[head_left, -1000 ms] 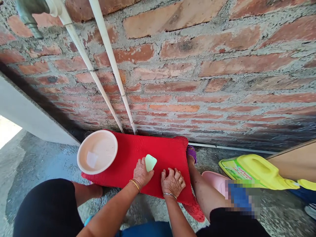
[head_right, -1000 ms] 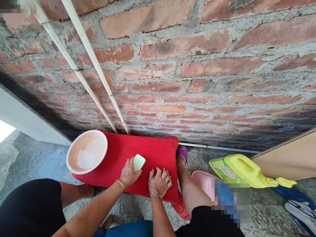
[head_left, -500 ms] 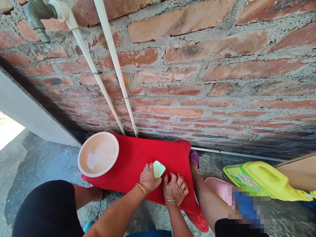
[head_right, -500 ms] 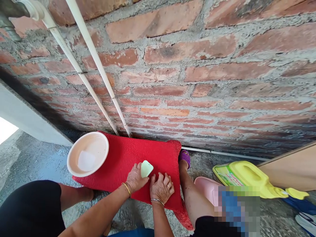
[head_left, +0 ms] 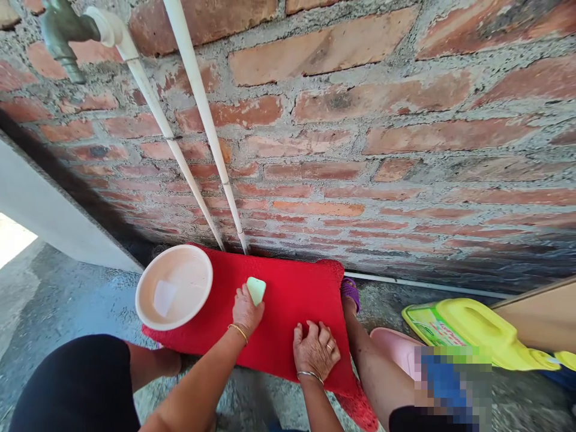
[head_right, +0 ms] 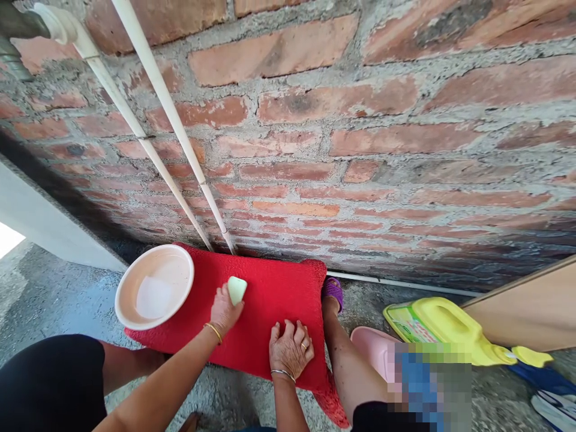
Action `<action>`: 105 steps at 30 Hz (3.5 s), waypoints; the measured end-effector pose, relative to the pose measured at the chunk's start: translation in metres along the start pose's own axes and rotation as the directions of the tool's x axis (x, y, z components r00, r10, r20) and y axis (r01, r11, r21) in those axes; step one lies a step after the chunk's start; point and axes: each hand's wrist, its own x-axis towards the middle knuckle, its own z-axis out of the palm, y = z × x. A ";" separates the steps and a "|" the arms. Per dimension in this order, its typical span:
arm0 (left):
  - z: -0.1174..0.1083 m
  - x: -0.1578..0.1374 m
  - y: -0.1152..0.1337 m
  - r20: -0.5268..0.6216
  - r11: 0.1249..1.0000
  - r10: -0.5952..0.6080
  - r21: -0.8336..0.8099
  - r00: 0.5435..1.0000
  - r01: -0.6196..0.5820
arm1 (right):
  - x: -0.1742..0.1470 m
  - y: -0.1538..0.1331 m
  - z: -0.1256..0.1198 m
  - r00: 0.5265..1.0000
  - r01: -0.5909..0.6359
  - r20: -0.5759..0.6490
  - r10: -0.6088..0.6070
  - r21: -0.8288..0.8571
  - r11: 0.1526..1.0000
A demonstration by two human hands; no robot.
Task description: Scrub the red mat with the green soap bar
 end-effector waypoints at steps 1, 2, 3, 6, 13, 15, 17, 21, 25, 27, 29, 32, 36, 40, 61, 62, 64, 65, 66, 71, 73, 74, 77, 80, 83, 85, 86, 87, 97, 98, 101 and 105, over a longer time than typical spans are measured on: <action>0.009 -0.010 0.007 0.087 0.996 0.095 -0.008 0.992 -0.094 | 0.000 0.001 0.000 1.000 0.000 0.018 0.000 -0.004 1.000; 0.016 -0.020 0.013 0.175 0.981 0.192 -0.025 0.966 -0.190 | 0.000 0.001 0.000 0.999 0.002 0.035 -0.001 -0.007 1.000; 0.020 -0.029 0.017 0.236 0.962 0.271 -0.042 0.933 -0.269 | 0.000 0.002 0.000 0.999 0.006 0.052 -0.006 -0.009 1.000; 0.019 -0.042 0.009 0.314 0.924 0.371 -0.034 0.874 -0.380 | -0.001 0.002 0.000 0.996 0.002 0.089 0.000 -0.016 1.000; -0.026 -0.032 -0.073 0.338 0.879 0.313 0.252 0.888 -0.406 | 0.011 -0.008 -0.018 0.979 -0.058 0.194 0.057 -0.002 0.998; -0.031 -0.028 -0.091 0.396 0.830 0.357 0.280 0.846 -0.482 | 0.015 -0.018 -0.030 0.966 -0.027 0.259 0.016 0.040 0.999; -0.032 -0.024 -0.100 0.466 0.787 0.394 0.274 0.792 -0.552 | 0.014 -0.032 -0.042 0.926 0.102 0.345 -0.155 0.165 0.981; -0.033 -0.019 -0.104 0.516 0.774 0.427 0.215 0.742 -0.595 | -0.006 -0.068 -0.061 0.707 0.297 0.501 -0.499 0.431 0.852; -0.032 -0.020 -0.106 0.471 0.760 0.491 0.179 0.733 -0.625 | -0.029 -0.095 -0.064 0.587 0.298 0.630 -0.509 0.416 0.859; -0.030 -0.021 -0.110 0.451 0.768 0.484 0.191 0.750 -0.611 | -0.035 -0.104 -0.062 0.556 0.319 0.666 -0.497 0.381 0.868; -0.027 -0.022 -0.116 0.431 0.790 0.454 0.211 0.780 -0.576 | -0.036 -0.111 -0.061 0.539 0.346 0.682 -0.494 0.356 0.868; -0.029 -0.025 -0.128 0.376 0.830 0.384 0.260 0.843 -0.493 | -0.033 -0.120 -0.062 0.497 0.386 0.697 -0.518 0.357 0.851; -0.040 -0.028 -0.150 0.282 0.877 0.274 0.319 0.919 -0.360 | -0.026 -0.134 -0.063 0.438 0.447 0.699 -0.565 0.376 0.812; -0.049 -0.031 -0.166 0.295 0.913 0.145 0.329 0.944 -0.243 | -0.021 -0.145 -0.064 0.427 0.464 0.700 -0.573 0.374 0.803; -0.051 -0.005 -0.159 0.373 0.880 0.086 0.406 0.924 -0.246 | -0.029 -0.093 -0.067 0.754 0.096 0.639 -0.154 0.125 0.988; -0.051 -0.005 -0.158 0.372 0.884 0.083 0.401 0.925 -0.240 | -0.032 -0.099 -0.065 0.750 0.140 0.635 -0.184 0.120 0.983; -0.050 -0.004 -0.158 0.370 0.886 0.078 0.400 0.926 -0.234 | -0.033 -0.100 -0.064 0.738 0.213 0.631 -0.240 0.119 0.970; -0.049 -0.003 -0.158 0.368 0.883 0.074 0.407 0.927 -0.232 | -0.031 -0.096 -0.064 0.732 0.230 0.633 -0.251 0.118 0.966; -0.048 -0.002 -0.159 0.366 0.881 0.073 0.413 0.928 -0.232 | -0.027 -0.088 -0.065 0.732 0.226 0.636 -0.245 0.113 0.968; -0.048 -0.002 -0.159 0.371 0.890 0.061 0.399 0.927 -0.219 | 0.005 -0.027 -0.075 0.809 -0.098 0.584 0.063 0.029 0.995; -0.051 -0.003 -0.157 0.381 0.886 0.051 0.409 0.923 -0.218 | 0.011 -0.015 -0.079 0.831 -0.191 0.536 0.149 0.022 0.981; -0.052 -0.004 -0.155 0.386 0.880 0.051 0.419 0.921 -0.224 | 0.011 -0.016 -0.081 0.839 -0.197 0.522 0.152 0.031 0.980; -0.055 -0.007 -0.153 0.395 0.861 0.061 0.444 0.916 -0.249 | -0.005 -0.039 -0.080 0.827 -0.080 0.563 0.008 0.103 0.991; -0.054 -0.008 -0.152 0.386 0.857 0.061 0.452 0.921 -0.246 | -0.029 -0.071 -0.073 0.752 0.116 0.628 -0.198 0.169 0.979; -0.052 -0.008 -0.153 0.387 0.863 0.052 0.447 0.920 -0.237 | -0.039 -0.081 -0.067 0.700 0.221 0.658 -0.278 0.171 0.960; -0.052 -0.008 -0.153 0.391 0.864 0.054 0.443 0.919 -0.239 | -0.034 -0.070 -0.069 0.689 0.225 0.670 -0.276 0.164 0.960; -0.053 -0.009 -0.153 0.390 0.864 0.059 0.442 0.919 -0.243 | -0.029 -0.061 -0.071 0.696 0.203 0.673 -0.251 0.151 0.967; -0.054 -0.009 -0.152 0.386 0.863 0.065 0.441 0.920 -0.247 | -0.023 -0.049 -0.074 0.709 0.160 0.675 -0.204 0.128 0.979; -0.048 -0.003 -0.154 0.402 0.863 0.077 0.430 0.912 -0.263 | -0.003 -0.045 -0.084 0.796 -0.157 0.603 0.048 0.128 0.979; -0.046 -0.002 -0.155 0.404 0.868 0.072 0.425 0.912 -0.257 | -0.006 -0.060 -0.083 0.785 -0.125 0.620 0.002 0.154 0.980; -0.044 0.001 -0.155 0.393 0.881 0.057 0.413 0.918 -0.231 | -0.014 -0.102 -0.078 0.751 0.024 0.641 -0.158 0.213 0.977; -0.045 0.002 -0.155 0.389 0.894 0.054 0.392 0.920 -0.218 | -0.011 -0.124 -0.073 0.710 0.178 0.654 -0.262 0.193 0.965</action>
